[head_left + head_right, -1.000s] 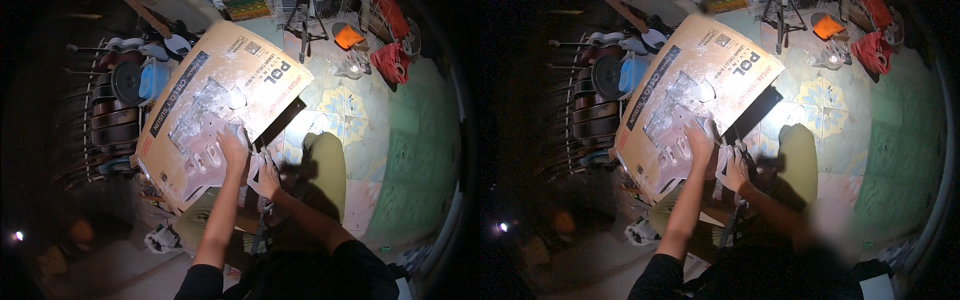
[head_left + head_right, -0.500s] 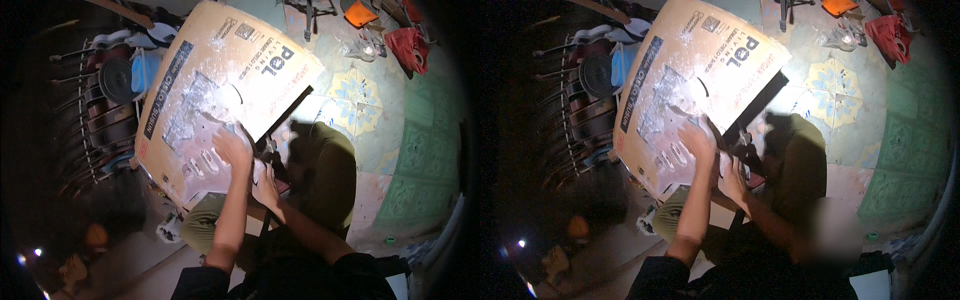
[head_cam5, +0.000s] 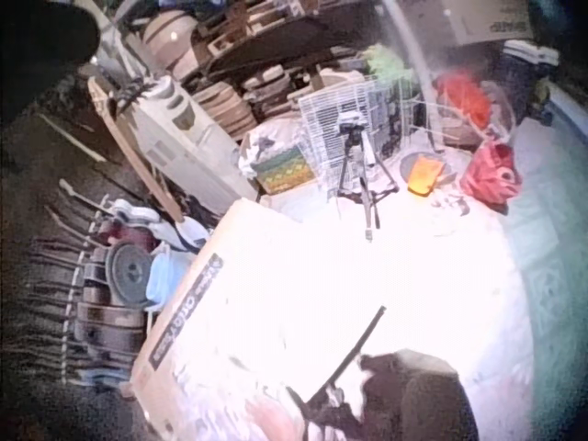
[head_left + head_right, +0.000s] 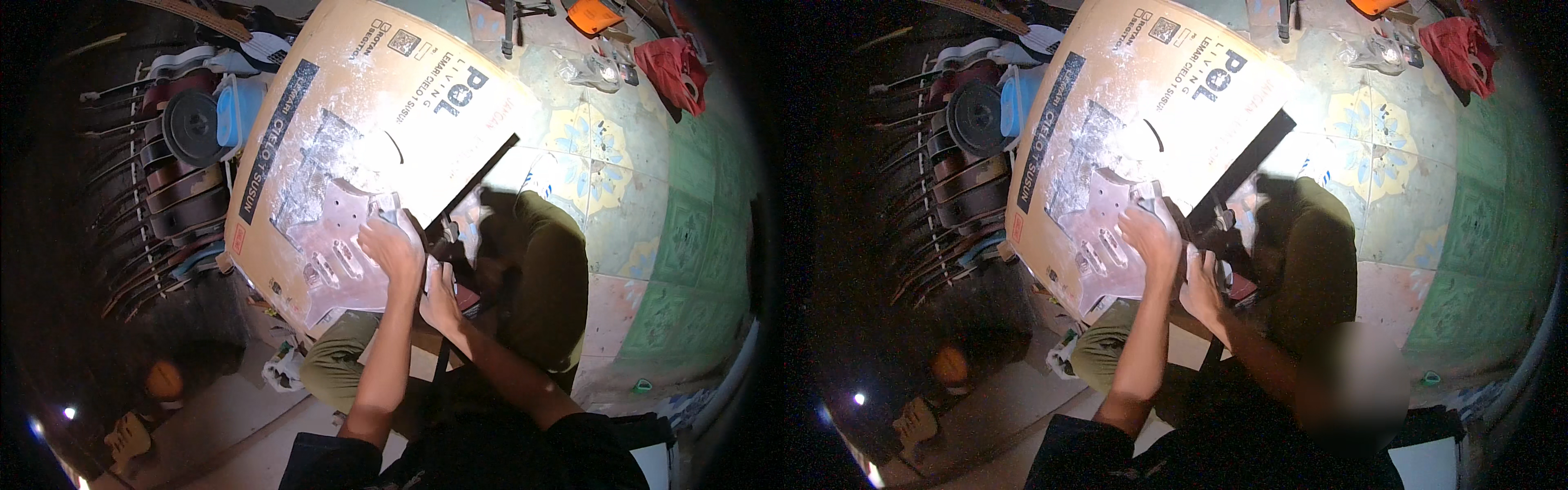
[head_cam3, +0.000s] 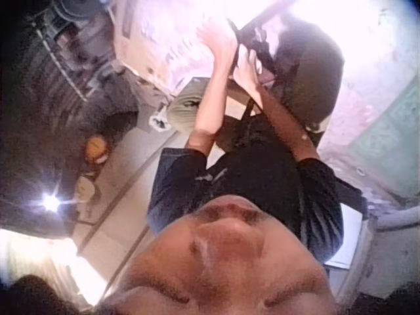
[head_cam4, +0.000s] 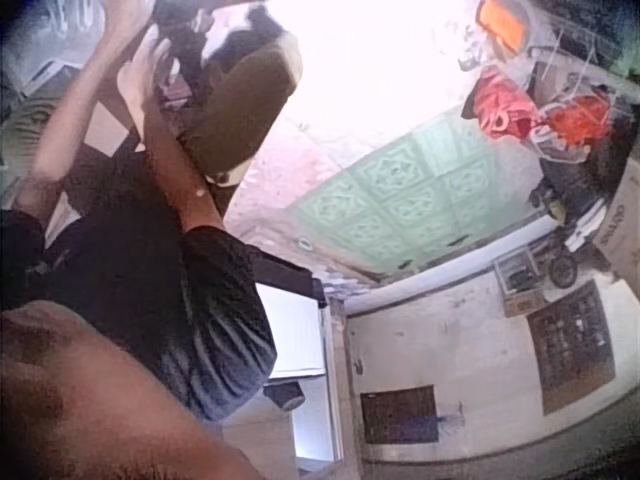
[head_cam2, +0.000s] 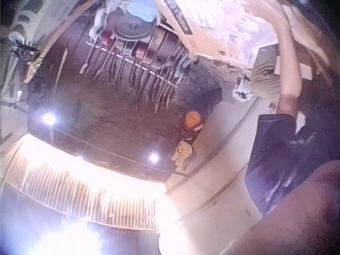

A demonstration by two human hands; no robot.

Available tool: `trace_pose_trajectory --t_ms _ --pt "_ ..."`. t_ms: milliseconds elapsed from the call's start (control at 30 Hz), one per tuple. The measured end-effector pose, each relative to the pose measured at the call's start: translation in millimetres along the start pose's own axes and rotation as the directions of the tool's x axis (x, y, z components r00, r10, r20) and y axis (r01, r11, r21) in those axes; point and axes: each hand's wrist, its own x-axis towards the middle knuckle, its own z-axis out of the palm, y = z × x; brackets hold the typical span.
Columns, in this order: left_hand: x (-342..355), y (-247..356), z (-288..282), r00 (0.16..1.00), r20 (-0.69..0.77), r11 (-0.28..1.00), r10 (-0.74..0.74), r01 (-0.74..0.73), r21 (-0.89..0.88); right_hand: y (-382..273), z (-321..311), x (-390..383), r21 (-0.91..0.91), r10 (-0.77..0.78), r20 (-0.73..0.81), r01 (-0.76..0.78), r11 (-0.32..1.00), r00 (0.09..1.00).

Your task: The person sands the surface and edges of a guitar body using a block while holding the instrument on a cardboard-covered workspace.

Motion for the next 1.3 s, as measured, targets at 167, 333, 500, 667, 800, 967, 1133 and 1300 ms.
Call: trace_pose_trajectory --t_ms 167,333,500,667,800,967,1133,1300 --pt "3.4 3.9 -10.0 0.999 -0.018 0.999 0.045 -0.046 -0.022 2.3 -0.6 -2.7 0.077 0.026 -0.015 -0.025 0.997 1.0" --pt "29.1 -10.8 5.4 0.946 -0.219 0.956 0.241 -0.193 0.22 -5.4 1.2 -1.4 0.153 0.0 0.0 0.0 0.988 1.0" --pt "-3.2 0.4 -13.9 0.992 -0.003 0.985 0.129 -0.128 -0.115 10.2 6.6 4.3 0.109 -0.018 -0.014 0.02 0.994 1.0" --pt "26.3 -11.1 2.1 0.93 -0.213 0.953 0.3 -0.281 0.116 4.7 1.0 -1.7 0.179 -0.004 -0.008 0.005 0.984 1.0" --pt "10.9 -3.2 -15.3 0.963 0.267 0.998 0.018 -0.004 -0.056 5.0 6.0 5.1 0.043 -0.015 0.011 0.014 0.999 1.0" --pt "19.4 7.1 -20.8 0.986 0.004 0.984 0.169 -0.169 -0.05 1.3 -6.2 7.0 0.178 0.012 0.014 -0.014 0.984 1.0" --pt "34.1 -13.4 -1.1 0.975 -0.052 0.97 0.215 -0.206 0.131 -12.5 -4.3 10.5 0.172 0.024 0.04 -0.03 0.985 0.999" --pt "18.4 4.1 -25.8 0.959 0.188 0.947 0.214 -0.156 -0.28 -5.7 -7.8 11.6 0.071 0.0 0.037 -0.003 0.997 0.999"
